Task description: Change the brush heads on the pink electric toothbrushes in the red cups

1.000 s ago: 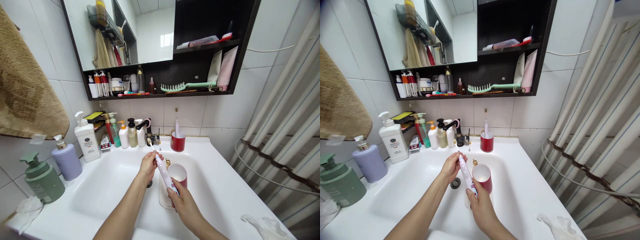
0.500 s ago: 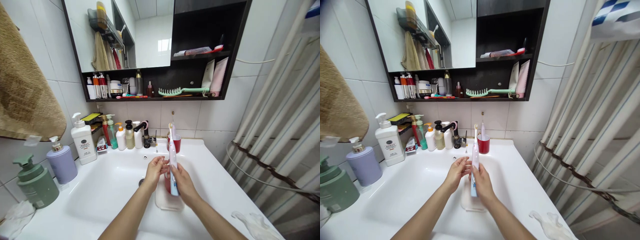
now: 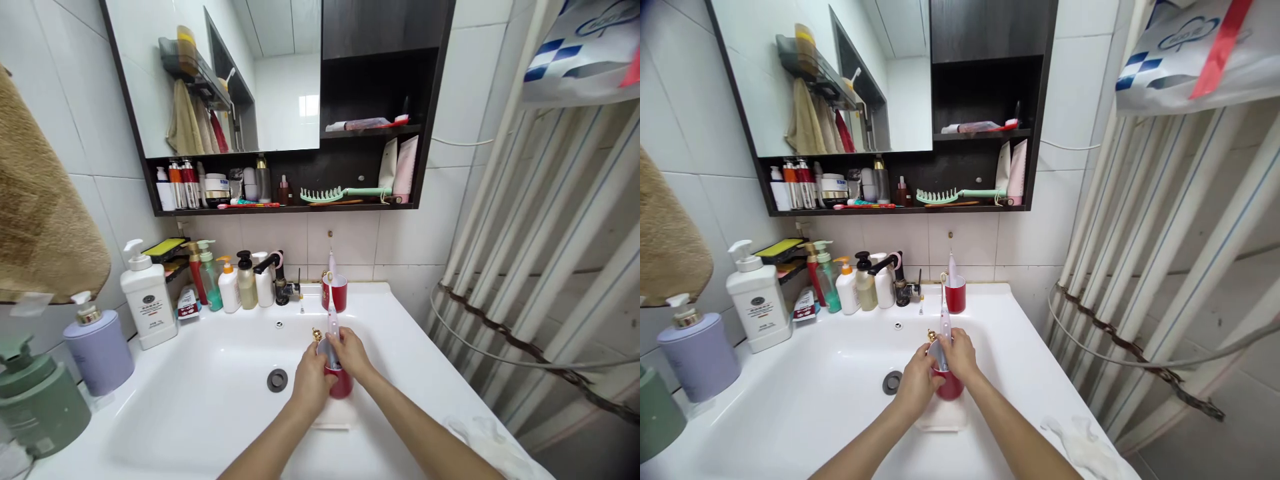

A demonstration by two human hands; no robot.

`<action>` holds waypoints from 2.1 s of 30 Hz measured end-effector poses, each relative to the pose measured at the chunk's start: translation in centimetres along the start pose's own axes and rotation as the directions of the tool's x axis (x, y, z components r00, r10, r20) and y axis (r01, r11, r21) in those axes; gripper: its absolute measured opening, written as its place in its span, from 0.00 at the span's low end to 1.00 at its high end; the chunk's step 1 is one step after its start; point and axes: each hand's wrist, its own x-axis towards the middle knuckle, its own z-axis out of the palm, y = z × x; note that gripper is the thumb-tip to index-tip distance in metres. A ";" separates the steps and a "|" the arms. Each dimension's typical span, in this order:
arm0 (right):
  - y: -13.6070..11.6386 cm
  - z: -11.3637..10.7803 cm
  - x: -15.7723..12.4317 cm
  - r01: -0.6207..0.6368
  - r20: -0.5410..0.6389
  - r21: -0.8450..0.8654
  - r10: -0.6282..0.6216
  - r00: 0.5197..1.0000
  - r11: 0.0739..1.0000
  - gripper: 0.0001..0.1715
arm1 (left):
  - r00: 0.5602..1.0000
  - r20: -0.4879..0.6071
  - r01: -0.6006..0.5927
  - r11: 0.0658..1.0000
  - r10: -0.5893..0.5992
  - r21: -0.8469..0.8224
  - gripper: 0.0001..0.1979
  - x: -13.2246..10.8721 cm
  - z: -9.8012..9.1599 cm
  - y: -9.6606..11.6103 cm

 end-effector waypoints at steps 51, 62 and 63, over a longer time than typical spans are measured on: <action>1.0 -2.0 -0.3 0.060 -0.026 -0.014 -0.060 0.998 0.998 0.20 | 0.990 -0.031 -0.132 0.975 0.140 0.176 0.12 0.4 -0.1 2.2; -0.7 -1.0 -0.8 0.069 0.034 0.092 -0.072 0.997 0.993 0.12 | 0.989 -0.017 -0.142 0.975 0.147 0.168 0.11 -1.4 0.9 1.2; -1.2 -1.2 -0.8 0.079 0.009 0.107 -0.081 0.997 0.991 0.12 | 0.987 -0.021 -0.153 0.977 0.158 0.148 0.11 -1.4 0.9 1.1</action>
